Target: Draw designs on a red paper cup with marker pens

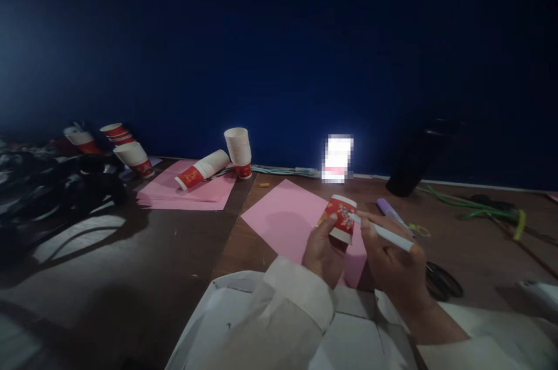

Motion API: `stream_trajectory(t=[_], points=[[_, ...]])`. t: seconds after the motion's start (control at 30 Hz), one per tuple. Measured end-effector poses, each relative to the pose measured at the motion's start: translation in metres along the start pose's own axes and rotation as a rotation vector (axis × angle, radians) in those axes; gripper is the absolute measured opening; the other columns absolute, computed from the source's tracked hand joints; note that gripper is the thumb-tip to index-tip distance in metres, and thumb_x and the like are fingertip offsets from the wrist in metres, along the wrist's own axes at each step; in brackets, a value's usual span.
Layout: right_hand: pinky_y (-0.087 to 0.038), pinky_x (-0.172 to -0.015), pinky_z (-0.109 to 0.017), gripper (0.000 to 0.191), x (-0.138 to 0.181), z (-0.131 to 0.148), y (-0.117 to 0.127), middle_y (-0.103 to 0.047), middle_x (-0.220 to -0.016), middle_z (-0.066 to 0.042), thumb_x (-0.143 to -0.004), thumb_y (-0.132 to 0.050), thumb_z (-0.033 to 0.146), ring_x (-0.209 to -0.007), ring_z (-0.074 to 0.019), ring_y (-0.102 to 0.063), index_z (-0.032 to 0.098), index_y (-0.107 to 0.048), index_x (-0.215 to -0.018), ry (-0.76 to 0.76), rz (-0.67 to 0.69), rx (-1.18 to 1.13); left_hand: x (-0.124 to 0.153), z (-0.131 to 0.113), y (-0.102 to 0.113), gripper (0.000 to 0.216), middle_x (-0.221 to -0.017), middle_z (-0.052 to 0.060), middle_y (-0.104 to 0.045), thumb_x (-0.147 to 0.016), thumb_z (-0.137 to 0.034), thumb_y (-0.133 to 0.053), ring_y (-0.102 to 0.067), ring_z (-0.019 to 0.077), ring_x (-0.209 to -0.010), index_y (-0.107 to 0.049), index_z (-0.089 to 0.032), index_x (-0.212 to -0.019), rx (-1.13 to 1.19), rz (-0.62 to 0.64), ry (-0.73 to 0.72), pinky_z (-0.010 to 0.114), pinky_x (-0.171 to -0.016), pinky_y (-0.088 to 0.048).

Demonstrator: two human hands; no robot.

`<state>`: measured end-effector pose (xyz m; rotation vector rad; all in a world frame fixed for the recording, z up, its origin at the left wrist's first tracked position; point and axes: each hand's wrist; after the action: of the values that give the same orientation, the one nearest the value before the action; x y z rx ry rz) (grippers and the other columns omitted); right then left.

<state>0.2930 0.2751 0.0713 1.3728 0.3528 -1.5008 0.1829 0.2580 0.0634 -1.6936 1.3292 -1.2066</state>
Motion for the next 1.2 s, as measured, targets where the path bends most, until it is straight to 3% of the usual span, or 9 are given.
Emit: stream_trajectory(t=[0.53, 1.2], points=[[-0.052, -0.092, -0.043, 0.016, 0.0014, -0.0006, -0.0015, -0.074, -0.098, -0.006, -0.089, -0.061, 0.014, -0.091, -0.0212, -0.069, 0.019, -0.069, -0.102, 0.005, -0.017, -0.028, -0.0004, 0.0013, 0.0016, 0.020, -0.099, 0.010, -0.074, -0.079, -0.021, -0.071, -0.068, 0.0201, -0.098, -0.073, -0.012, -0.097, -0.001, 0.020, -0.022, 0.032, -0.101, -0.049], [-0.052, -0.088, -0.041, 0.014, 0.0015, 0.0006, 0.0004, -0.075, -0.096, -0.005, -0.091, -0.060, 0.017, -0.090, -0.0210, -0.070, 0.020, -0.070, -0.100, 0.008, -0.002, 0.015, -0.0016, 0.0019, 0.0026, 0.023, -0.103, 0.012, -0.074, -0.079, -0.022, -0.070, -0.068, 0.0232, -0.105, -0.072, -0.012, -0.100, -0.004, 0.035, -0.029, 0.035, -0.104, -0.047]])
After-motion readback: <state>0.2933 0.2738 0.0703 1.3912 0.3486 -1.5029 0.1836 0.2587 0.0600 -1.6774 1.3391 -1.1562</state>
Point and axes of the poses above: each hand's wrist, its own x-axis away from the middle knuckle, its own y-axis out of the back of the hand, z = x × y
